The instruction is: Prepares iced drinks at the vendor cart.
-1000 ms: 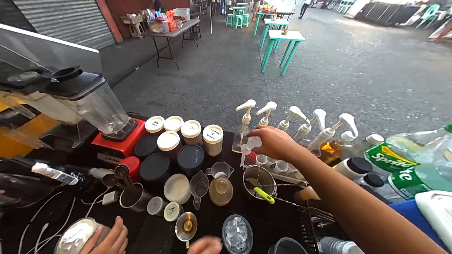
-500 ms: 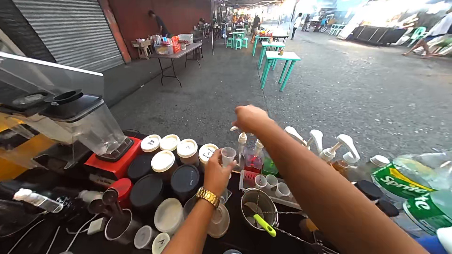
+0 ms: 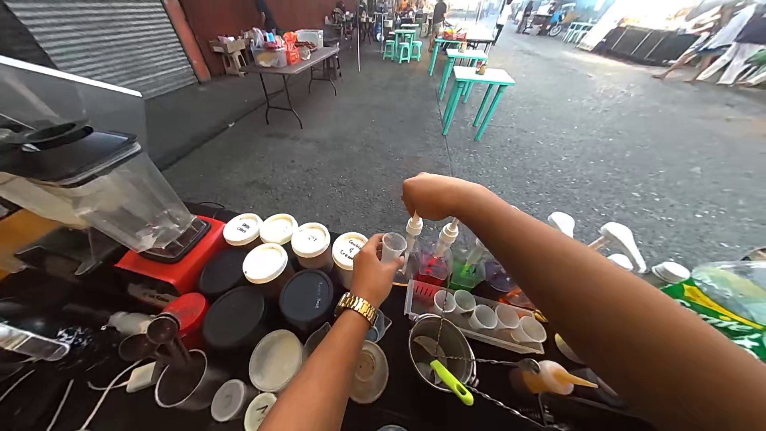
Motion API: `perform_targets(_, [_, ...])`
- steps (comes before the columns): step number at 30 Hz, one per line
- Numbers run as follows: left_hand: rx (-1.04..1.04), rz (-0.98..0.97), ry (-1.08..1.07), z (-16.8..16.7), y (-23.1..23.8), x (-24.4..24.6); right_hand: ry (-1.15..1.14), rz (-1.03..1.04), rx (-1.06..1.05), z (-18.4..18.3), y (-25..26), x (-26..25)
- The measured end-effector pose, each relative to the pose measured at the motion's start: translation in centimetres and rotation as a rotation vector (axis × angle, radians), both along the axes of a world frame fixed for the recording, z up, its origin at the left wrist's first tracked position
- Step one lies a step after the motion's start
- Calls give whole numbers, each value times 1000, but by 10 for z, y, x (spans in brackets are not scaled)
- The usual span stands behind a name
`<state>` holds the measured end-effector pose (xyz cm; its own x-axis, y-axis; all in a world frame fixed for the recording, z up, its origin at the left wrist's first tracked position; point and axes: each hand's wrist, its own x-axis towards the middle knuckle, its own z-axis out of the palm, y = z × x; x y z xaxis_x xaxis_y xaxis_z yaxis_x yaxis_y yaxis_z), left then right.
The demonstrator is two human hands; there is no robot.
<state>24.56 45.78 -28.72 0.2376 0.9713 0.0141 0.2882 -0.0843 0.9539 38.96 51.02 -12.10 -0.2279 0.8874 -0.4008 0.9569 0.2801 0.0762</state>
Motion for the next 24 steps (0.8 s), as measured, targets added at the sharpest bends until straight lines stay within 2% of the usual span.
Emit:
perform_targets(3, [13,-17,-18,5,-6,9,155,2,-32,26,-3,6])
perform_targets(5, [46,-9,-39,7,-10,13,368,-121,136,32,2,9])
perform_targets(7, [65,12,-72,4,-11,15,504,-345,341,18,13,4])
perform_targets(8, [61,22,-95,3,-11,17,514,-436,387,9,16,-1])
perform_targets(10, [39,11,-148,0,-11,18,502,-570,346,-8,21,-10])
perform_targets(14, [17,-109,-232,-7,-10,9,418,-713,279,-28,16,-25])
perform_targets(20, [208,-105,-126,-13,-8,8,296,-702,327,-37,12,-32])
perform_targets(24, [185,-41,-160,-15,-2,21,235,-715,311,-48,11,-35])
